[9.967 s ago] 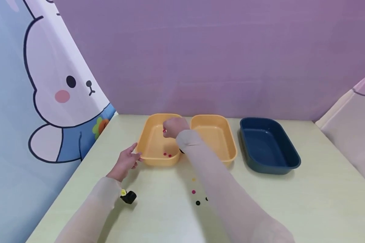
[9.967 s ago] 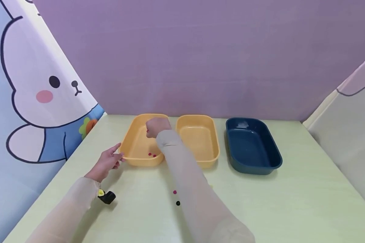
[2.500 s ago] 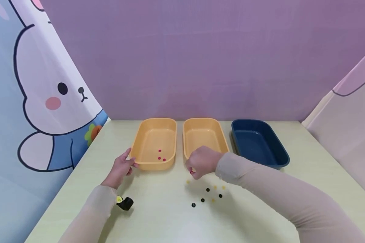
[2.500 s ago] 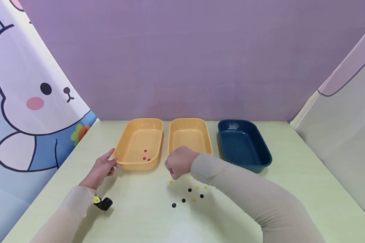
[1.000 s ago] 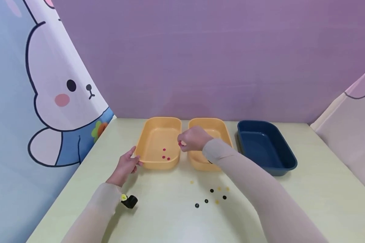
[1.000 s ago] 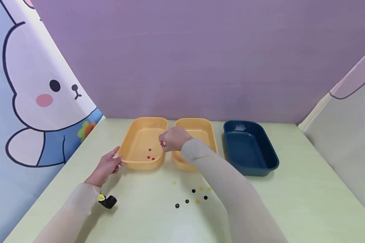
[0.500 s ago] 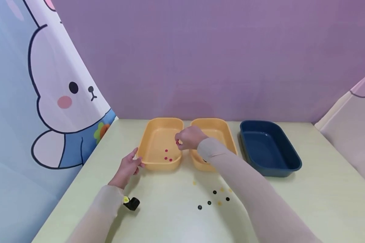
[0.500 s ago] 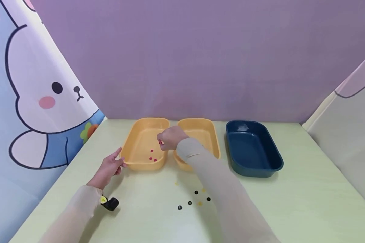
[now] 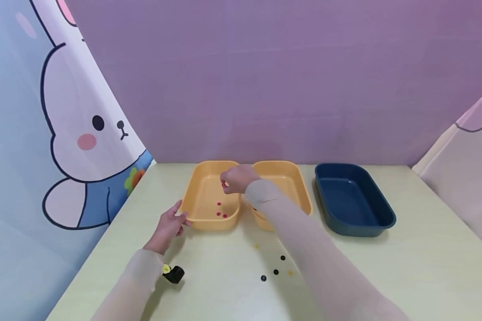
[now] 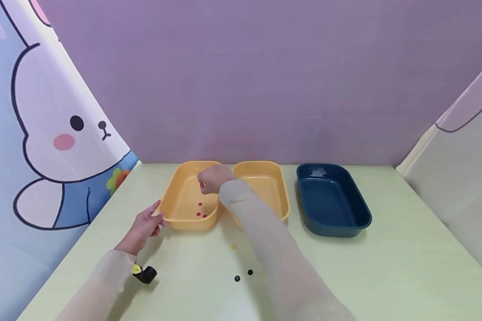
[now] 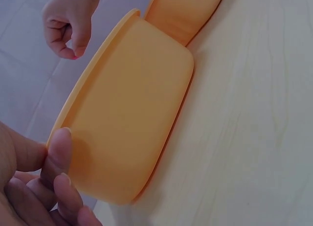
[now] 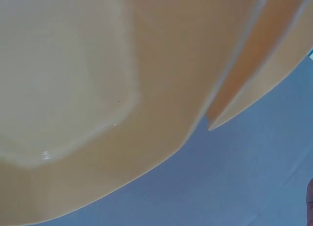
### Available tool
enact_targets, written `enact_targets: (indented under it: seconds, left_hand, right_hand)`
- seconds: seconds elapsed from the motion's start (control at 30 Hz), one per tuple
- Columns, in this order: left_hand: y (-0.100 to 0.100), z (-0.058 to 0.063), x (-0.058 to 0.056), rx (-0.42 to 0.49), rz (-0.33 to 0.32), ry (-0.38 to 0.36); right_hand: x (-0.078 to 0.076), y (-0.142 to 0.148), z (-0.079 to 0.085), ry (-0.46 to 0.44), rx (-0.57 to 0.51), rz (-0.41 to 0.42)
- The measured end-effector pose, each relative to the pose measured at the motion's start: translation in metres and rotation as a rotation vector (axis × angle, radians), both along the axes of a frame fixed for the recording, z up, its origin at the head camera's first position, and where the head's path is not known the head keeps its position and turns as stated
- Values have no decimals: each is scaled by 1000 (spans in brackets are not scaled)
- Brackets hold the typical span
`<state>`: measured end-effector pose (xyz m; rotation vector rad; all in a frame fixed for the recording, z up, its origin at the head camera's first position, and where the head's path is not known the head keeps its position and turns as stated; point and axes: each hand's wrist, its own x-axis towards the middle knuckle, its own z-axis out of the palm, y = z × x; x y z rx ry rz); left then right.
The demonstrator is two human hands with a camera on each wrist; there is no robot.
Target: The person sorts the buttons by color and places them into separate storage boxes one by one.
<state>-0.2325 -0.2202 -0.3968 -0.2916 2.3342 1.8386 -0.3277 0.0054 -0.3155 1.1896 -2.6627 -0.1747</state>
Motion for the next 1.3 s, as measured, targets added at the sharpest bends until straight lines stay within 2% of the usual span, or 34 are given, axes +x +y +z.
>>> enact_targets:
  seconds: [0.27,0.5,0.7,1.03,1.13,1.3]
  left_hand:
    - [-3,-1,0,-2,8,-8]
    - [-1,0,-1,-9,36,-22]
    - [0,0,-1,-5,47,-16]
    - [3,2,1,28,27,8]
    - [4,3,2,27,22,3]
    - [4,4,2,21,19,8]
  right_hand:
    - [-5,-18,-1,-9,-3,-45]
    - [-7,-28,-4,0,14,-27]
    - [-9,-27,-9,-5,36,-48]
    - [-4,-22,-6,-58,52,-84]
    - [1,-19,-4,-82,4,-95]
    - [14,-7,8,-184,-158,-118]
